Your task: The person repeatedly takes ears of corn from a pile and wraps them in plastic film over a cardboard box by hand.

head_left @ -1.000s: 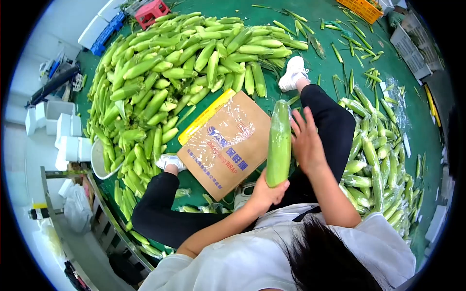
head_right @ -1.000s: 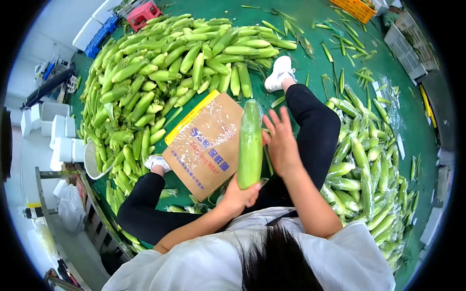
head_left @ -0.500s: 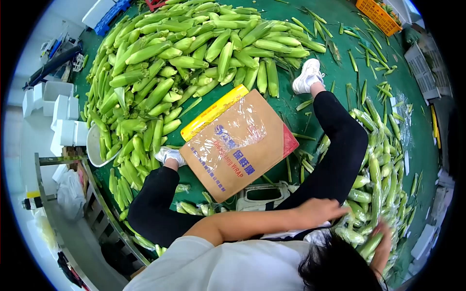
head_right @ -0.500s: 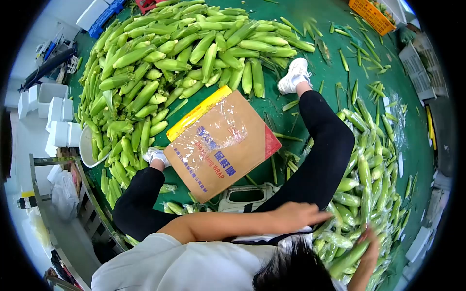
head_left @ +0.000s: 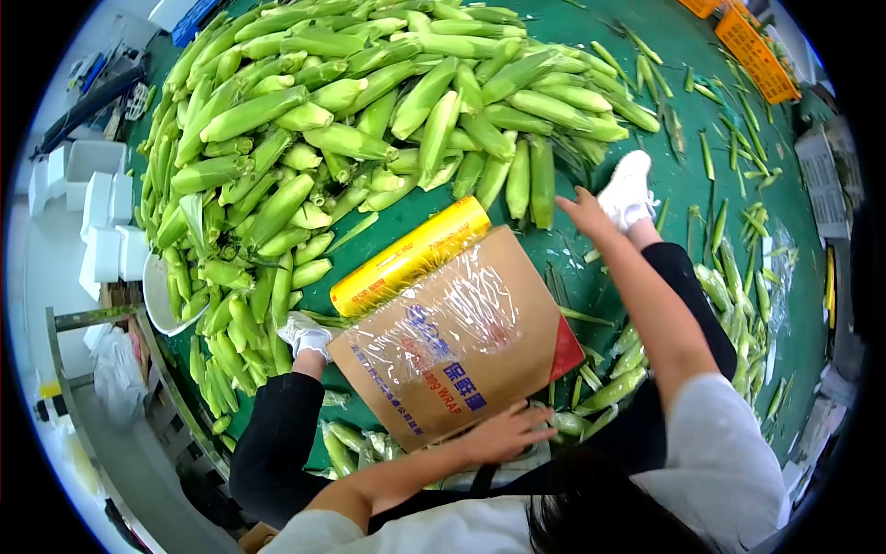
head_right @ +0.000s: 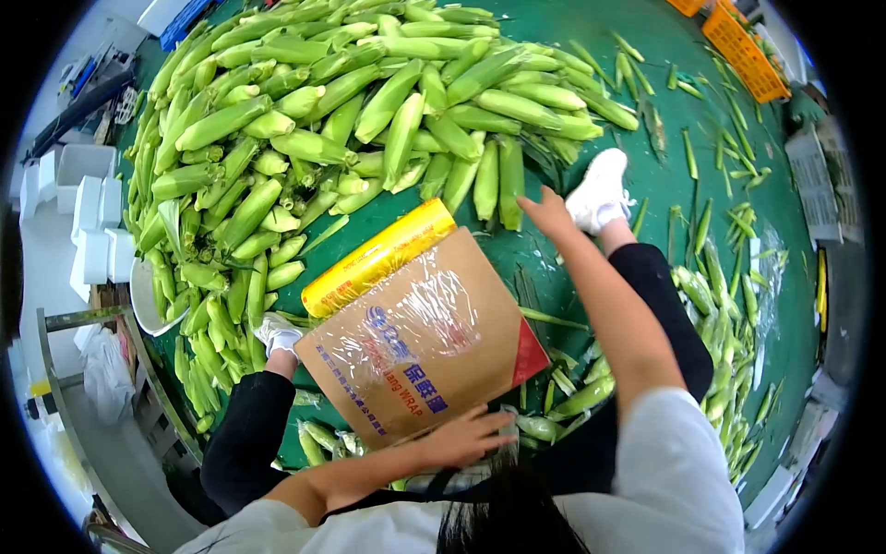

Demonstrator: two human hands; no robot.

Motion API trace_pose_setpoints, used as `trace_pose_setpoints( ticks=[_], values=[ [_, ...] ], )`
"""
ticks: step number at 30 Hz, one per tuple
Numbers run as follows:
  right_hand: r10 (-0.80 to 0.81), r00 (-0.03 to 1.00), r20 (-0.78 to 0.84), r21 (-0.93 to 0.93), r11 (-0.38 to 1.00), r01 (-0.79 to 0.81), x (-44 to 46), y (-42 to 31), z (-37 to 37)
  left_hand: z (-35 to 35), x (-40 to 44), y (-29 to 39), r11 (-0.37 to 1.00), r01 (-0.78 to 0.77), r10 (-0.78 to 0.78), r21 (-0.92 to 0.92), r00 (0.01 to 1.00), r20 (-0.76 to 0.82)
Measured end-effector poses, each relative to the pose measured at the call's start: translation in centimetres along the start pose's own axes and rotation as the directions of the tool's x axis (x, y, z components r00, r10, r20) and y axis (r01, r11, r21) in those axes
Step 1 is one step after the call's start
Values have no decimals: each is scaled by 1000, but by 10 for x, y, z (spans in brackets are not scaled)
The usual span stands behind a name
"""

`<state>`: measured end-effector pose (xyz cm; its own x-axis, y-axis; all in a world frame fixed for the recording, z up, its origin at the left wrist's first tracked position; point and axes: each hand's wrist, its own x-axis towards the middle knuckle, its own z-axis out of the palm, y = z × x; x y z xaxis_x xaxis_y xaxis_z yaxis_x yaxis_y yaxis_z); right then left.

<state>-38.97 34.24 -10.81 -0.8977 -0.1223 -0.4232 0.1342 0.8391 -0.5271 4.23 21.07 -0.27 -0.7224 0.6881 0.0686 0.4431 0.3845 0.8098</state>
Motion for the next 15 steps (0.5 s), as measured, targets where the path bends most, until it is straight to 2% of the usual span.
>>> trace_pose_setpoints(
  ticks=[2, 3, 4, 5, 6, 7, 8, 9, 11, 12, 13, 14, 15],
  values=[
    [91, 972, -218, -76, 991, -110, 45, -4, 75, -18, 4, 7, 980, 93, -129, -174, 968, -214],
    [123, 974, -189, -37, 991, -132, 53, -6, 91, -26, 4, 3, 936, 241, -307, -259, 916, -257],
    [163, 975, -154, 2, 986, -164, 54, -2, 105, -34, 2, -3, 858, 375, -478, -352, 834, -276],
    [143, 975, -173, 95, 987, -128, 58, 8, 114, -50, 1, -6, 751, 489, -632, -444, 725, -272],
    [95, 984, -151, 257, 965, -53, 47, 7, 106, -95, 16, -9, 773, 332, -616, -541, 597, -514],
    [95, 994, 50, 576, 810, -107, 32, 8, 91, -113, 20, -19, 701, 269, -694, -660, 467, -548],
    [19, 974, 224, 808, 556, -197, 13, 9, 70, -129, 23, -41, 771, 174, -624, -613, 399, -672],
    [-11, 979, 203, 810, 564, -161, -20, -1, 48, -147, 34, -56, 700, 116, -703, -705, 286, -651],
    [-121, 981, 154, 790, 611, -48, -109, -34, 7, -181, 65, -89, 618, -112, -728, -778, 290, -621],
    [-203, 972, 121, 769, 639, 38, -148, -51, -9, -180, 91, -106, 661, -28, -721, -750, 251, -646],
    [-260, 952, 163, 719, 692, 67, -180, -67, -19, -180, 109, -117, 697, 63, -709, -715, 212, -673],
    [-311, 927, 211, 667, 739, 96, -209, -84, -28, -206, 118, -91, 366, -240, -847, -899, 316, -428],
    [-333, 920, 205, 683, 722, 109, -231, -106, -42, -214, 114, -75, 275, -291, -837, -916, 397, -377]
  ],
)
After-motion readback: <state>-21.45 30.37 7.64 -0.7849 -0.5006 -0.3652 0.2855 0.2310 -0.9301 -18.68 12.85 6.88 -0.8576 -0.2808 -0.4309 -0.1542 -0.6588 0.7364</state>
